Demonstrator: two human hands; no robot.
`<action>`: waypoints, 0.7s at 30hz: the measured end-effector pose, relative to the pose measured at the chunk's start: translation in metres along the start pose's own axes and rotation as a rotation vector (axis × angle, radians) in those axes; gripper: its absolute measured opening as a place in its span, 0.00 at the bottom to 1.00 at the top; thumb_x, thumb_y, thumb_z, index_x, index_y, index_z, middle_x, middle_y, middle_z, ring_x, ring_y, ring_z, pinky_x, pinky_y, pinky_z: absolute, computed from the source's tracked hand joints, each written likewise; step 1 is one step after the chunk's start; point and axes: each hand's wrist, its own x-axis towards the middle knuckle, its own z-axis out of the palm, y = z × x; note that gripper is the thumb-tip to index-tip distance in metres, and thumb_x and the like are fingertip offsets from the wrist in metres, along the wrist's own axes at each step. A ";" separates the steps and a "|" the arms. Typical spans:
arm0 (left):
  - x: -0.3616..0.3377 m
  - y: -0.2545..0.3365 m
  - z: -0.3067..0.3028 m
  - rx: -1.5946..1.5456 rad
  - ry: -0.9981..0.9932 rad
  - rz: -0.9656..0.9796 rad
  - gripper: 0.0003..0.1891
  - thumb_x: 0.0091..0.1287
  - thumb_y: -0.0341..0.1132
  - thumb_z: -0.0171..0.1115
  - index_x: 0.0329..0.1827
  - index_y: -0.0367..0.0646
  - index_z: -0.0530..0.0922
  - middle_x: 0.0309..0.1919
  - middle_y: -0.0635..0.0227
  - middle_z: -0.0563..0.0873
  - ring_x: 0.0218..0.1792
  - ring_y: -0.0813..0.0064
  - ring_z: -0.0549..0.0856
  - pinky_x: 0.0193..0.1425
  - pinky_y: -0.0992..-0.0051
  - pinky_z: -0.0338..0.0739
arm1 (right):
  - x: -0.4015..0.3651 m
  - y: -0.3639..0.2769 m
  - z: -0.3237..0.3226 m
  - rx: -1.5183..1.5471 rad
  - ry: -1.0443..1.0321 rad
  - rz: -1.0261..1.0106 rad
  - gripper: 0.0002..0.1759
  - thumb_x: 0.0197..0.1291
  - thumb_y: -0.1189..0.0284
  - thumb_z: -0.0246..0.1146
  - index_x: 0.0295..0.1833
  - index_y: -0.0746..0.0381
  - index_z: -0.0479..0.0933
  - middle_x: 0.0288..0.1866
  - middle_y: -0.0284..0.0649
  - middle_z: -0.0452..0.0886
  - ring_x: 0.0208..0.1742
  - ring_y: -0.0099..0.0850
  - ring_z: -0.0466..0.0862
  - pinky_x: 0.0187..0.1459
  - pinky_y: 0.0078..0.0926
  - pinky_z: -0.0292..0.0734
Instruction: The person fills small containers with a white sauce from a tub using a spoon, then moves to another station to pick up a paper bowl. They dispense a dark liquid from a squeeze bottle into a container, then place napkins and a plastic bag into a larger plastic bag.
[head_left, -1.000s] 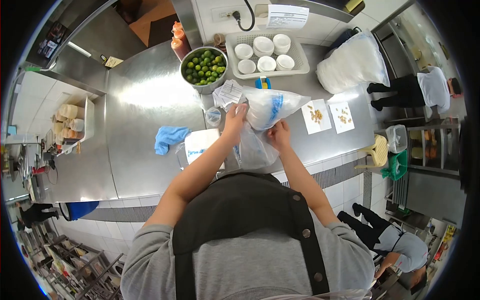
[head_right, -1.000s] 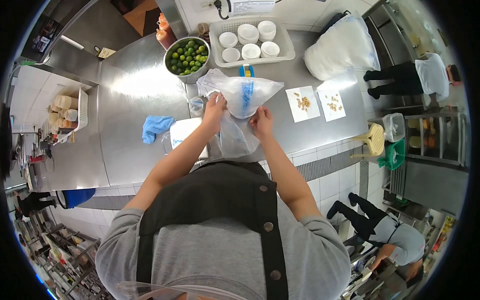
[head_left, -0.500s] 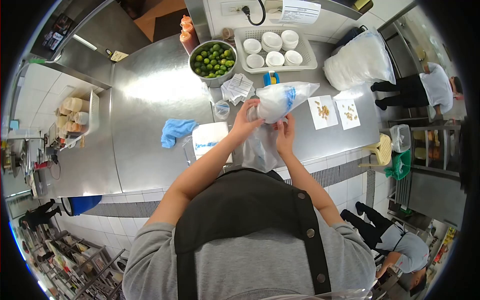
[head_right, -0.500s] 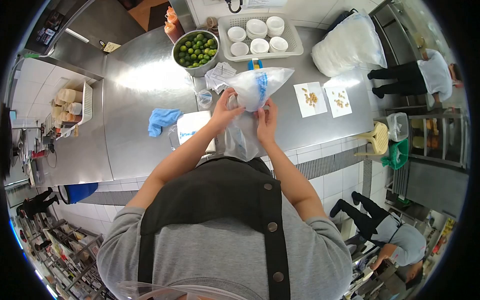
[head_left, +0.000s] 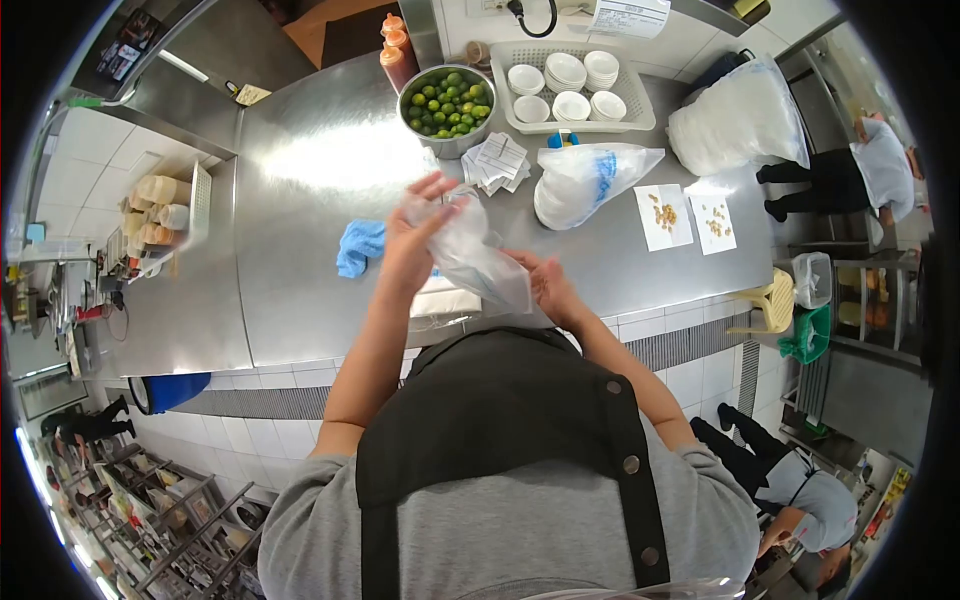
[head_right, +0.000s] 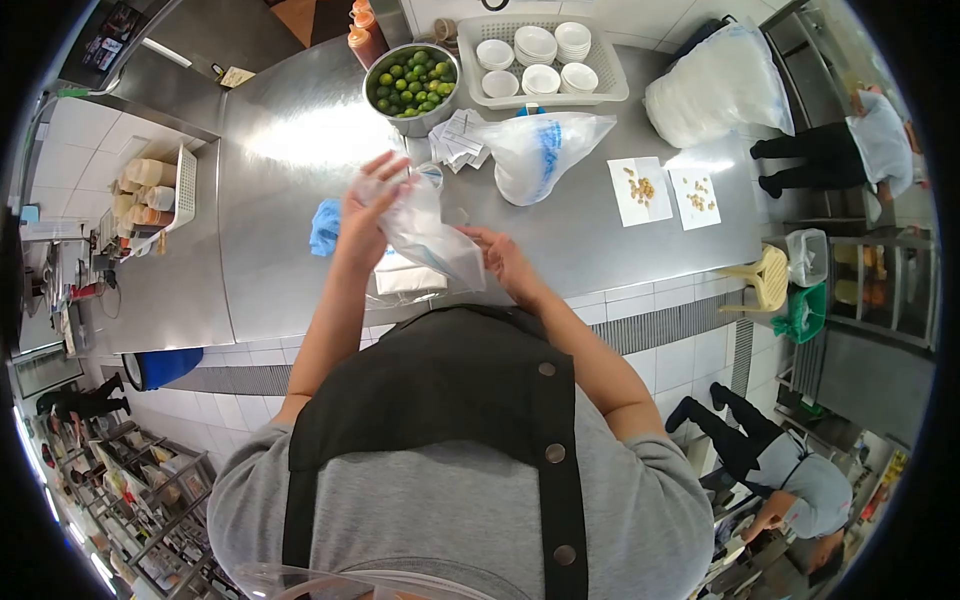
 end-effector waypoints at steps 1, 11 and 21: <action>0.000 0.009 -0.011 -0.001 0.004 0.062 0.30 0.71 0.25 0.65 0.75 0.33 0.66 0.68 0.50 0.79 0.67 0.56 0.82 0.73 0.61 0.78 | 0.006 -0.004 0.003 0.169 -0.048 0.026 0.54 0.70 0.26 0.42 0.78 0.64 0.66 0.63 0.44 0.82 0.63 0.33 0.81 0.68 0.36 0.71; -0.008 0.051 -0.063 -0.207 0.418 0.416 0.24 0.71 0.18 0.61 0.70 0.32 0.68 0.64 0.51 0.76 0.68 0.56 0.80 0.73 0.62 0.79 | 0.054 -0.016 0.060 -0.149 0.101 -0.043 0.14 0.70 0.73 0.69 0.57 0.66 0.84 0.48 0.35 0.88 0.48 0.23 0.84 0.53 0.24 0.80; -0.023 0.053 -0.124 0.014 0.578 0.470 0.27 0.68 0.14 0.63 0.70 0.33 0.67 0.65 0.51 0.75 0.67 0.57 0.81 0.71 0.66 0.81 | 0.055 -0.028 0.045 -0.035 0.250 -0.041 0.11 0.70 0.69 0.69 0.46 0.67 0.88 0.40 0.36 0.90 0.42 0.20 0.84 0.49 0.21 0.78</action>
